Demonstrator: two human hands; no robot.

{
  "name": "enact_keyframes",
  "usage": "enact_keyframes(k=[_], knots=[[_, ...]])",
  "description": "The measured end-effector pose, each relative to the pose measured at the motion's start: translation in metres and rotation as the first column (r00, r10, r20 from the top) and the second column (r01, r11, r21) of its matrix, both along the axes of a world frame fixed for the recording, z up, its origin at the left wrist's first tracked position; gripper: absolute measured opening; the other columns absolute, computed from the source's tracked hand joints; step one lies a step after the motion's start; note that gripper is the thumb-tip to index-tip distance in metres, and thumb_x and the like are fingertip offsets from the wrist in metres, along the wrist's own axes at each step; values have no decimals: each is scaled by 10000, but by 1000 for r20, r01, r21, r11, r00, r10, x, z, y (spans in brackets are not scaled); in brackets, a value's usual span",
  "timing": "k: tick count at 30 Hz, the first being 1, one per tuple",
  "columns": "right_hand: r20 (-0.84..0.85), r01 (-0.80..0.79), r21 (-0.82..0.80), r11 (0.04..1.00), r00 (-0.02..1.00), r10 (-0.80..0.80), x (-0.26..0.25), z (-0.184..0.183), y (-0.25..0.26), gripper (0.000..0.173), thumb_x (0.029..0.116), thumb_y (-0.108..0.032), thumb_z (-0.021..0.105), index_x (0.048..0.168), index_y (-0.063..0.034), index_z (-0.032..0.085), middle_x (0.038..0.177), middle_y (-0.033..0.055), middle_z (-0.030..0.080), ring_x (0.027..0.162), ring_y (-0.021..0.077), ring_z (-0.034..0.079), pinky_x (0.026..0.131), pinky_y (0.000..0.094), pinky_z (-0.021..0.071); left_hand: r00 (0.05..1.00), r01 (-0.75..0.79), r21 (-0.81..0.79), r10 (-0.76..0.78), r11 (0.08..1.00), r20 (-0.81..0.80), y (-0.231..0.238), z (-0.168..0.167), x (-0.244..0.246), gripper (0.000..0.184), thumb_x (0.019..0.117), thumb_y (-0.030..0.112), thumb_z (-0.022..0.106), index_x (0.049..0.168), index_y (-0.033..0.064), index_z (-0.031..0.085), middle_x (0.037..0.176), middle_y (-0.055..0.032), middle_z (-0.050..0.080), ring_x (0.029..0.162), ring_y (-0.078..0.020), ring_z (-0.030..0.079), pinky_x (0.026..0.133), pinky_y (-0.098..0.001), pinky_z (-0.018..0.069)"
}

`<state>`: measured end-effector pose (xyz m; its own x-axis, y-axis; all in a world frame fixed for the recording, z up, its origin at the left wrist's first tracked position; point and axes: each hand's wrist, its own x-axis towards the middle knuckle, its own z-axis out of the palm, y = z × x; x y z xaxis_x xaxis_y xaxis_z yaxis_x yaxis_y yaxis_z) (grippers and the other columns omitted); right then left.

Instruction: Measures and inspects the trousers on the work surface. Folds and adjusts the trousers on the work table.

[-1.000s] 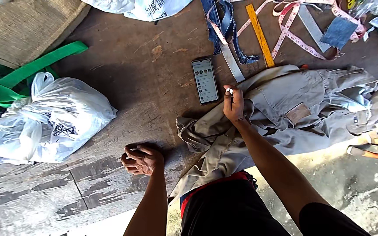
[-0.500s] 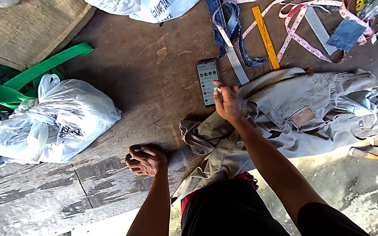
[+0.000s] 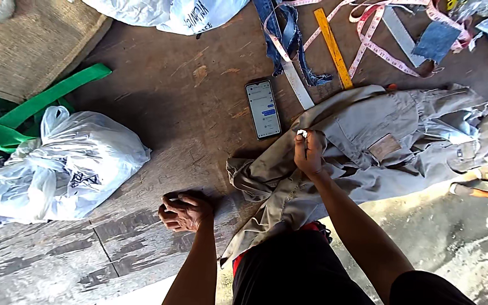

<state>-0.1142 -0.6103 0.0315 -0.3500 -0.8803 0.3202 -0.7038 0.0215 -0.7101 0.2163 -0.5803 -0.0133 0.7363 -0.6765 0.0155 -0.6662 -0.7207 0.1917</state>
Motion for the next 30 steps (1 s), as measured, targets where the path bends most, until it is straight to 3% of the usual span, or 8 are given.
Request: enact_keyframes(k=[6, 14, 30], knots=[[-27, 42, 28, 999, 999, -42, 0, -30, 9, 324, 1043, -225, 438, 1028, 52, 605, 898, 164, 646, 759, 194, 657, 695, 335, 572, 1000, -9, -7, 9, 1000, -12, 1, 2, 0, 532, 1068, 386, 356, 1520, 133, 481, 1547, -224, 427, 1453, -438, 374, 1114, -609, 348], [-79, 17, 12, 1000, 997, -16, 0, -36, 6, 342, 1048, -252, 439, 969, 21, 629, 901, 160, 655, 803, 227, 668, 720, 368, 573, 1000, -10, -14, 10, 1000, -6, 0, 3, -3, 529, 1066, 389, 357, 1506, 132, 497, 1541, -217, 440, 1452, -428, 382, 1116, -605, 348], [-91, -4, 28, 1000, 996, 7, 0, -35, 5, 330, 1035, -218, 452, 979, 47, 640, 936, 186, 665, 837, 252, 681, 751, 382, 581, 1000, -13, -8, 12, 1000, -6, -1, 3, -1, 535, 1065, 387, 361, 1517, 132, 489, 1540, -233, 433, 1443, -437, 388, 1120, -595, 347]])
